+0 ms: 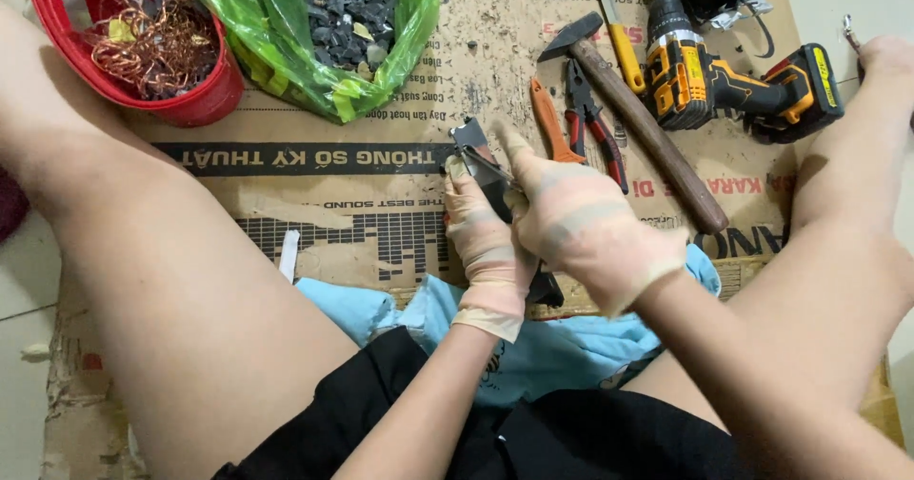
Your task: The person scrapes residue off a small electronic component using a screwdriver, then uses a power drill to remove screws and separate parts. The person handles the component and tools directly while sitting on the floor.
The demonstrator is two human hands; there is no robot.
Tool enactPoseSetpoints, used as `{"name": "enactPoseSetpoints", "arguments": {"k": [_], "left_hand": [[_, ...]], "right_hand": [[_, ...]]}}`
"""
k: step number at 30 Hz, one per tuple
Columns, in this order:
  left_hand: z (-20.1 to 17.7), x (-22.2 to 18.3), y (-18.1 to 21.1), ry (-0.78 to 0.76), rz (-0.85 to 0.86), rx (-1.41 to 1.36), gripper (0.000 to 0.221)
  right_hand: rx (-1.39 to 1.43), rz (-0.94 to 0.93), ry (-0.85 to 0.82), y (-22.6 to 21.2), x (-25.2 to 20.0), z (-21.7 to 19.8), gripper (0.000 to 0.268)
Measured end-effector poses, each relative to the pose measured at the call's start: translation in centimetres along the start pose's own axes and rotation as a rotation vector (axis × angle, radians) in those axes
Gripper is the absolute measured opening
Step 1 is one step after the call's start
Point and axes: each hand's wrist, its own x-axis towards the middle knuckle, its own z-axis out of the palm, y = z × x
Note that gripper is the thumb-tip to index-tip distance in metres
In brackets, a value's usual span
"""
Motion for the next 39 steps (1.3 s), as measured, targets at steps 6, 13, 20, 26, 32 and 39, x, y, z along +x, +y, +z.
{"name": "enactPoseSetpoints", "arguments": {"k": [6,13,20,26,32,39], "left_hand": [[-0.3,0.8,-1.1,-0.004,0.294,1.009,0.085],[-0.9,2.2,-3.5,0.014,0.340,0.950,0.098],[-2.2,2.1,-3.0,-0.002,0.323,0.949,0.094],[-2.7,2.3,-3.2,-0.023,0.253,0.955,0.094],[-2.2,2.2,-3.6,-0.081,-0.032,0.095,0.042],[-3.4,1.9,-4.7,0.050,0.742,0.836,0.071]], "right_hand": [[0.437,0.140,-0.108,2.2,6.2,3.8,0.045],[1.009,0.024,0.055,5.8,6.7,3.8,0.048],[1.795,0.036,-0.290,8.3,6.3,5.4,0.024],[1.999,0.008,-0.381,6.4,4.5,6.3,0.007],[1.828,-0.001,-0.400,1.9,6.3,2.8,0.014],[1.621,-0.406,-0.600,-5.1,19.4,1.1,0.030]]}}
